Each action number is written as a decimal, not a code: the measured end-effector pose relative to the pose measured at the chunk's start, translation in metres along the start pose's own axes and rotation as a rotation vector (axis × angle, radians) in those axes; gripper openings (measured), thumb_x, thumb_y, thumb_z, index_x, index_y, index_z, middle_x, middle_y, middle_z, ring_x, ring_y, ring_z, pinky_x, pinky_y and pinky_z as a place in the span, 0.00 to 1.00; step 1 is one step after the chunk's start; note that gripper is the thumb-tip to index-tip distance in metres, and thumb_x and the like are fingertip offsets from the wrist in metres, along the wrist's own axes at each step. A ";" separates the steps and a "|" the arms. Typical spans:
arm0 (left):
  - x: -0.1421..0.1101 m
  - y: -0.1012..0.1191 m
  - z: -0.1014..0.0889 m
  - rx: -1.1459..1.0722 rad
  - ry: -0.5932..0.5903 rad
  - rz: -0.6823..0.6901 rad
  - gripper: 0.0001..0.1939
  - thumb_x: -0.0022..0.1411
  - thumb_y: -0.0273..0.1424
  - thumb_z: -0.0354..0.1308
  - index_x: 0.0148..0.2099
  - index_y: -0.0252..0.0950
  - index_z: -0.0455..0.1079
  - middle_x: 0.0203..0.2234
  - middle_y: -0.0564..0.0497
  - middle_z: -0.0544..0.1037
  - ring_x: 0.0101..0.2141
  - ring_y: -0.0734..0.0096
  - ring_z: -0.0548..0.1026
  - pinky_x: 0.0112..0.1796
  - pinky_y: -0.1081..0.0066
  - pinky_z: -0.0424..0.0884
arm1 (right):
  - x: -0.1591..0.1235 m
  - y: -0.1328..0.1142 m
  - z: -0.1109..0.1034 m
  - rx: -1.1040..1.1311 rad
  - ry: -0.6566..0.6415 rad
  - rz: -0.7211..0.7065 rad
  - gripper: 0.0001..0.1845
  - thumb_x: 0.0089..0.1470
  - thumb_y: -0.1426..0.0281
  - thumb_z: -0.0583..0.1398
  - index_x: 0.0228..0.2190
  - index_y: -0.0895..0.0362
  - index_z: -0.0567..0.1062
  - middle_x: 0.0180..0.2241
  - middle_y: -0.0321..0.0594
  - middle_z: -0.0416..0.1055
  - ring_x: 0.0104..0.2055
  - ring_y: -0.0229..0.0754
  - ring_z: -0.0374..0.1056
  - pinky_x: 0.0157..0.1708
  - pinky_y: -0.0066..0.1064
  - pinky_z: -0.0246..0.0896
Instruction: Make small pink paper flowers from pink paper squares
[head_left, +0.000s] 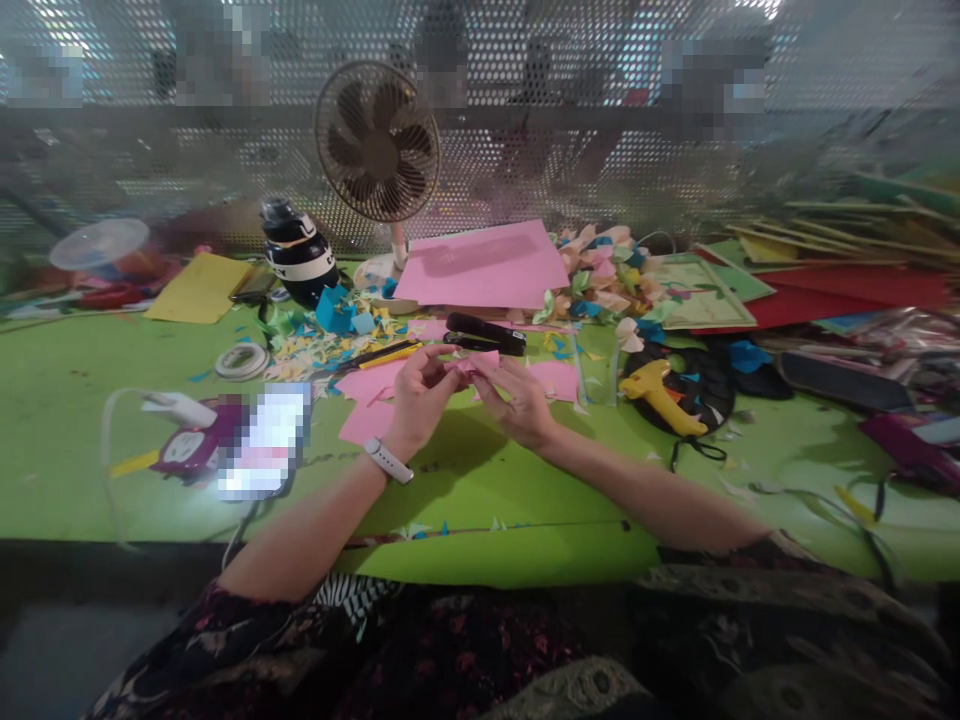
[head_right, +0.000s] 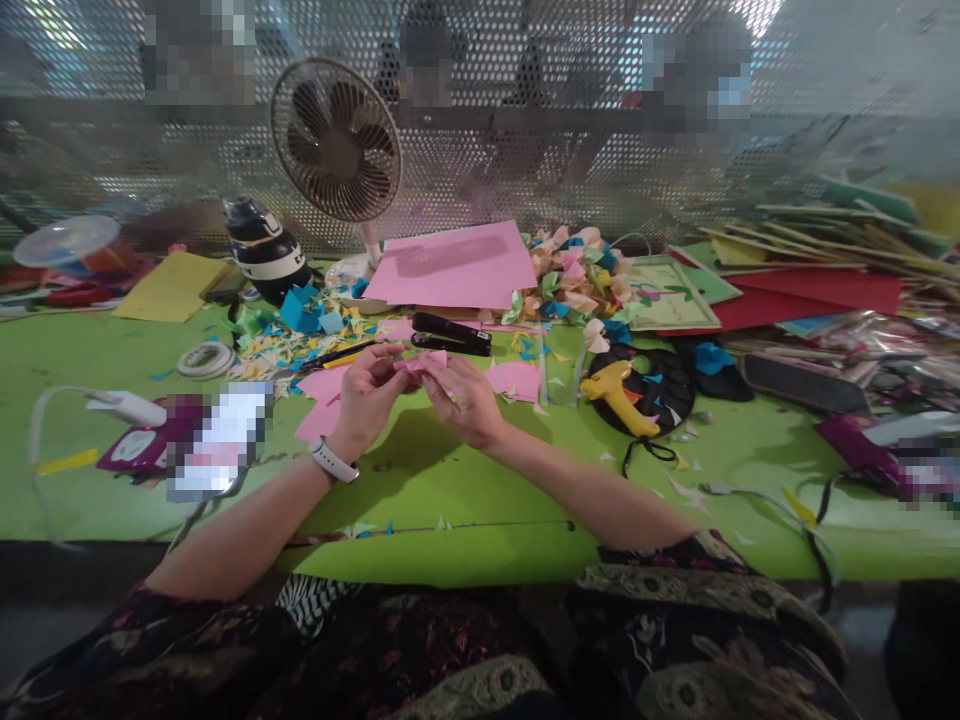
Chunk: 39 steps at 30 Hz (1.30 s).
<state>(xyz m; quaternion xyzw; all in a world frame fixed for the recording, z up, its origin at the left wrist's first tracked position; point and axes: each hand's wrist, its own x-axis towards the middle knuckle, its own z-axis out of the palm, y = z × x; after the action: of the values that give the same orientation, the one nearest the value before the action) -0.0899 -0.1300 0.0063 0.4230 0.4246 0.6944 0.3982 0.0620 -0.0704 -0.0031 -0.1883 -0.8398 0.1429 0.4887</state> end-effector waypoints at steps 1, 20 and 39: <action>0.000 0.000 0.000 0.011 -0.012 0.013 0.21 0.53 0.39 0.71 0.45 0.35 0.71 0.29 0.51 0.81 0.29 0.72 0.80 0.35 0.69 0.79 | 0.002 -0.001 -0.002 0.016 0.021 0.012 0.15 0.63 0.71 0.58 0.49 0.50 0.79 0.45 0.44 0.79 0.47 0.47 0.74 0.47 0.43 0.73; 0.006 -0.001 -0.017 0.572 -0.189 0.592 0.08 0.64 0.27 0.61 0.43 0.39 0.81 0.42 0.45 0.84 0.43 0.65 0.81 0.46 0.63 0.79 | 0.002 -0.002 -0.004 0.223 0.010 0.332 0.06 0.58 0.67 0.62 0.33 0.55 0.78 0.32 0.40 0.77 0.33 0.41 0.74 0.35 0.37 0.74; 0.013 0.008 -0.016 0.024 -0.036 -0.062 0.18 0.52 0.43 0.71 0.42 0.39 0.81 0.39 0.47 0.83 0.33 0.70 0.79 0.33 0.71 0.78 | 0.013 0.012 -0.010 0.681 -0.010 0.682 0.19 0.47 0.56 0.70 0.32 0.56 0.73 0.27 0.36 0.78 0.28 0.39 0.76 0.31 0.35 0.76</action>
<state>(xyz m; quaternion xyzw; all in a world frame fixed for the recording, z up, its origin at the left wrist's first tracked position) -0.1102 -0.1249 0.0130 0.4269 0.4385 0.6687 0.4222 0.0669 -0.0530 0.0062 -0.2818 -0.6380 0.5628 0.4437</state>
